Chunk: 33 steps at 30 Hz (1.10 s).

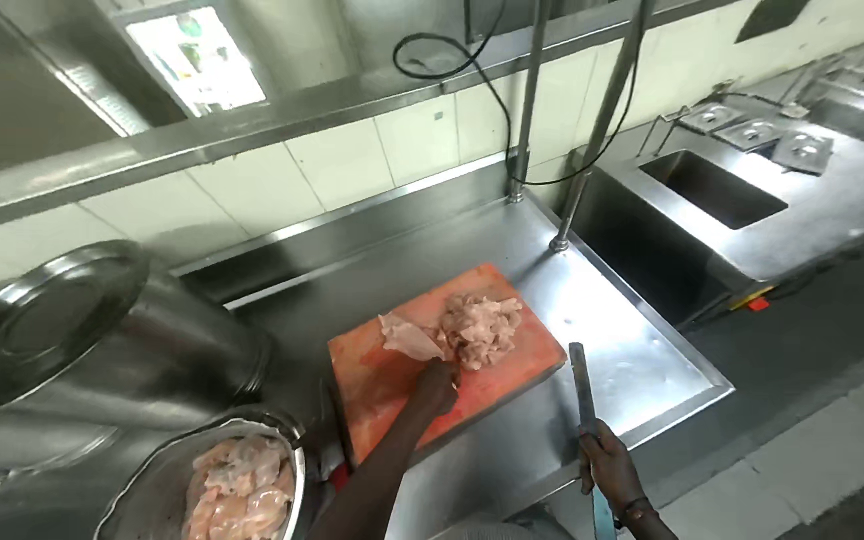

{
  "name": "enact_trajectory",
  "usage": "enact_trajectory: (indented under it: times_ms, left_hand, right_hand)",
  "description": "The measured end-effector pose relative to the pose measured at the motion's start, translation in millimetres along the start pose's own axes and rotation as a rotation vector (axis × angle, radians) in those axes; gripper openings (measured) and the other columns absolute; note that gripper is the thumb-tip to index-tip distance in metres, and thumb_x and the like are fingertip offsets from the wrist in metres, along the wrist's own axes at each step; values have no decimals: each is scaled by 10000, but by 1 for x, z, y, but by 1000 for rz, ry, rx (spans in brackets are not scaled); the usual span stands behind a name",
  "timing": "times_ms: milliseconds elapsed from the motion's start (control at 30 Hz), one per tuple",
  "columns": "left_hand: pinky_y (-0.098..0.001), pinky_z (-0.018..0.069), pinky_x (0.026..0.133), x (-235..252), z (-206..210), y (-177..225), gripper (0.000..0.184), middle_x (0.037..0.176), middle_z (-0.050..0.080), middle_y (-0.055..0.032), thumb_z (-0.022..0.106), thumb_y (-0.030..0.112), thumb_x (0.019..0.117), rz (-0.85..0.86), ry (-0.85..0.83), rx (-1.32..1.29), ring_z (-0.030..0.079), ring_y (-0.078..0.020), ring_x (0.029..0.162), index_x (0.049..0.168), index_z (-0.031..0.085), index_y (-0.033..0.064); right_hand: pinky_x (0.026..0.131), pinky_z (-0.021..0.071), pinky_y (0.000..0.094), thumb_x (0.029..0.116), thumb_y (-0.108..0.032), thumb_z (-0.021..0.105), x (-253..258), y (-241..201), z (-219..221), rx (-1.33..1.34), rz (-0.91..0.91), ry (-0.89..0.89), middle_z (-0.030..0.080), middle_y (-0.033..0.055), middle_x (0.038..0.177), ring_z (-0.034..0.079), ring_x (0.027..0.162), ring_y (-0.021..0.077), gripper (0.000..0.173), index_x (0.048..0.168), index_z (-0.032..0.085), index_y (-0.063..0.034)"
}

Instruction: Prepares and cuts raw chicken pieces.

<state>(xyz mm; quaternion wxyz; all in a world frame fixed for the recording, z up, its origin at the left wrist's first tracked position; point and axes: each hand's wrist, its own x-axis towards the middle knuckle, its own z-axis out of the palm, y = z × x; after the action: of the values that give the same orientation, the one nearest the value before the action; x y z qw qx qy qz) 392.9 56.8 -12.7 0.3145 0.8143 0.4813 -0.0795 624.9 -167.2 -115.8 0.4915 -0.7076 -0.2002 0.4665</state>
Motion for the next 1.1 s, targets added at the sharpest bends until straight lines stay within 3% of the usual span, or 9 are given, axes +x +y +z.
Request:
enact_trajectory:
  times_ms: [267,400,500,600,700,767,833,900,1100]
  left_hand:
    - [-495,482,1083,36,-42,57,300,1306,632,-191,756,118,913,286,272,-173,597,-328,1244,1196,711,26]
    - [-608,140,1258,58,-20,55,362,1597,463,-56,596,234,1026,310,136,289,292,-314,1544,1362,661,115]
    - [-675,33,1242,59,-2,45,407,1657,377,14,567,263,1038,293,137,406,158,-324,1589,1433,614,178]
    - [-655,86,1246,51,-3,32,373,1641,405,11,563,266,1044,346,255,284,238,-289,1570,1406,638,218]
    - [-562,294,1228,47,-10,-2,345,1497,567,-95,588,221,1024,261,522,143,466,-298,1443,1341,680,122]
    - [-531,388,1174,40,-25,-24,419,1458,573,-185,572,289,1048,-68,579,53,505,-354,1394,1391,620,53]
    - [-620,415,1101,34,-42,-45,578,1502,499,-253,557,450,1038,-437,503,-5,448,-440,1414,1441,559,36]
    - [-689,416,1052,33,-47,-67,647,1456,516,-278,646,554,957,-595,428,-101,442,-472,1397,1325,634,22]
    - [-619,486,998,39,-41,-72,334,1232,648,-263,740,212,918,-456,430,-271,602,-433,1206,1151,672,-18]
  right_hand:
    - [390,514,376,1089,-206,476,1,4,-3,6,7,-29,498,65,588,511,393,200,182,1133,537,-41]
    - [391,516,375,1082,-202,478,0,6,-4,10,0,-30,501,68,578,518,392,204,180,1128,539,-40]
    - [390,515,376,1075,-206,480,0,7,-5,15,-16,-38,502,64,583,520,397,201,179,1116,541,-44]
    - [385,511,379,1064,-213,484,-1,8,-5,10,-38,-37,503,59,583,513,392,199,184,1091,543,-41]
    - [377,510,380,1060,-199,477,-1,8,-5,11,-47,-41,516,60,582,516,387,199,177,1085,547,-38]
    - [370,508,380,1059,-185,477,0,9,-6,21,-45,-50,512,63,581,513,384,201,164,1090,544,-38]
    - [367,507,381,1060,-176,474,1,8,-7,18,-40,-54,506,62,576,514,382,203,157,1093,539,-38]
    - [363,506,380,1064,-171,470,1,7,-8,14,-37,-57,502,60,573,512,378,202,158,1102,539,-35]
    - [360,505,373,1074,-156,453,0,3,-7,14,-32,-70,499,50,574,510,382,190,155,1112,539,-33]
